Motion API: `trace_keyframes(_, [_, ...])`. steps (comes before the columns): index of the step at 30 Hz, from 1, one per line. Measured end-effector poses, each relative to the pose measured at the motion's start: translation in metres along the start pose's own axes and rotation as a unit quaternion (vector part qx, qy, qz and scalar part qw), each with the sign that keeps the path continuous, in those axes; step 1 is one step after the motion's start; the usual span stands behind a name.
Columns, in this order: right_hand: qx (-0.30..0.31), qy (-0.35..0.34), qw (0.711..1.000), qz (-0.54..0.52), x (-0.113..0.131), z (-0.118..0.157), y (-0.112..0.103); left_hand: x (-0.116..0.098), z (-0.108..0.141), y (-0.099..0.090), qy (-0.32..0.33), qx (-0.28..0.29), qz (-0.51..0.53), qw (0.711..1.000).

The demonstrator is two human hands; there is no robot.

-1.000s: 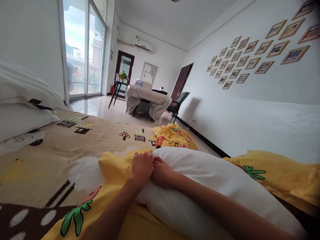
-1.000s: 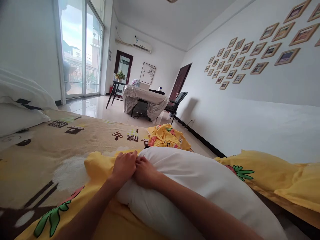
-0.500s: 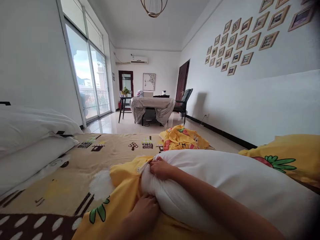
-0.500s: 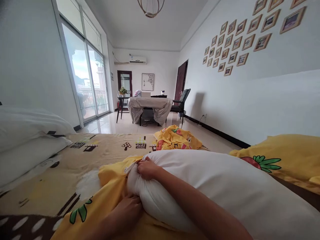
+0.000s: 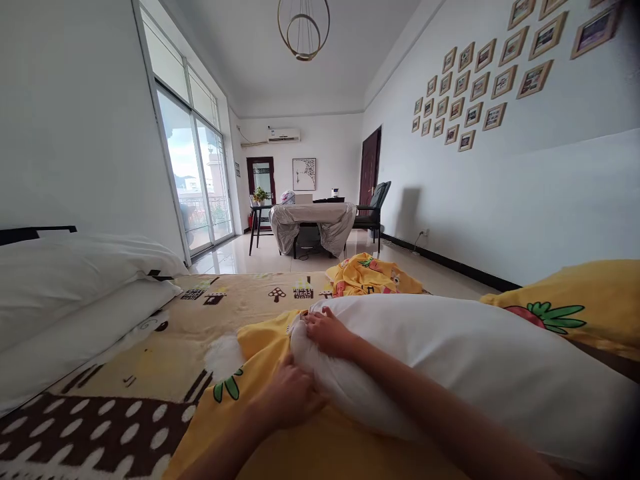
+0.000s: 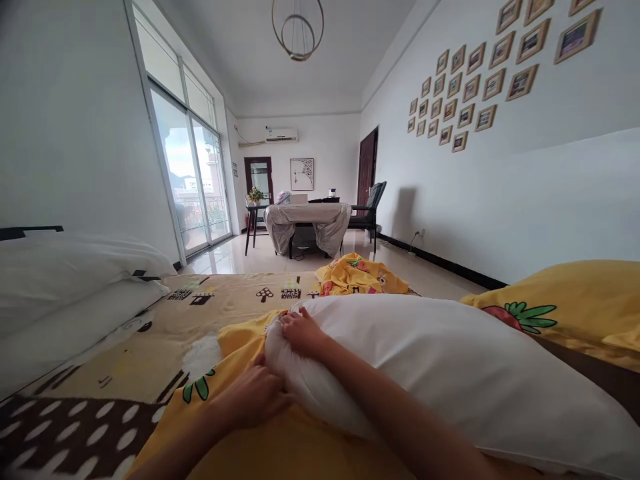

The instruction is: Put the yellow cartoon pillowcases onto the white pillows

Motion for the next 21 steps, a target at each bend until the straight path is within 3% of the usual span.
trace_keyframes(4, [0.010, -0.016, 0.997, -0.071, 0.020, 0.024, -0.026, -0.026, 0.003, -0.041, 0.036, -0.089, -0.042, 0.995])
trace_keyframes(6, [0.027, -0.039, 0.993, -0.108, 0.023, 0.045, -0.035, -0.028, 0.002, -0.044, 0.040, -0.094, -0.042, 0.994])
trace_keyframes(9, [0.004, -0.033, 0.993, -0.116, 0.020, 0.086, -0.040, -0.016, -0.001, -0.043, 0.010, -0.097, -0.019, 0.995])
trace_keyframes(13, [-0.029, 0.035, 0.999, -0.027, 0.023, 0.129, -0.022, -0.009, -0.005, -0.043, -0.004, -0.109, 0.006, 0.994])
trace_keyframes(16, [-0.024, 0.059, 0.998, 0.006, 0.017, 0.124, -0.011, -0.015, -0.011, -0.047, 0.007, -0.121, 0.023, 0.992])
trace_keyframes(21, [0.068, -0.019, 0.997, -0.039, -0.010, 0.074, -0.005, -0.016, -0.026, -0.056, -0.041, -0.159, 0.072, 0.984])
Point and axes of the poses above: each hand's wrist, its own z-axis away from the middle knuckle, its own y-axis out of the palm, x = y × z, the point moved 9 cm from there along -z, towards the middle knuckle, and after that the axes turned 15 degrees about z, right-handed, at the moved point
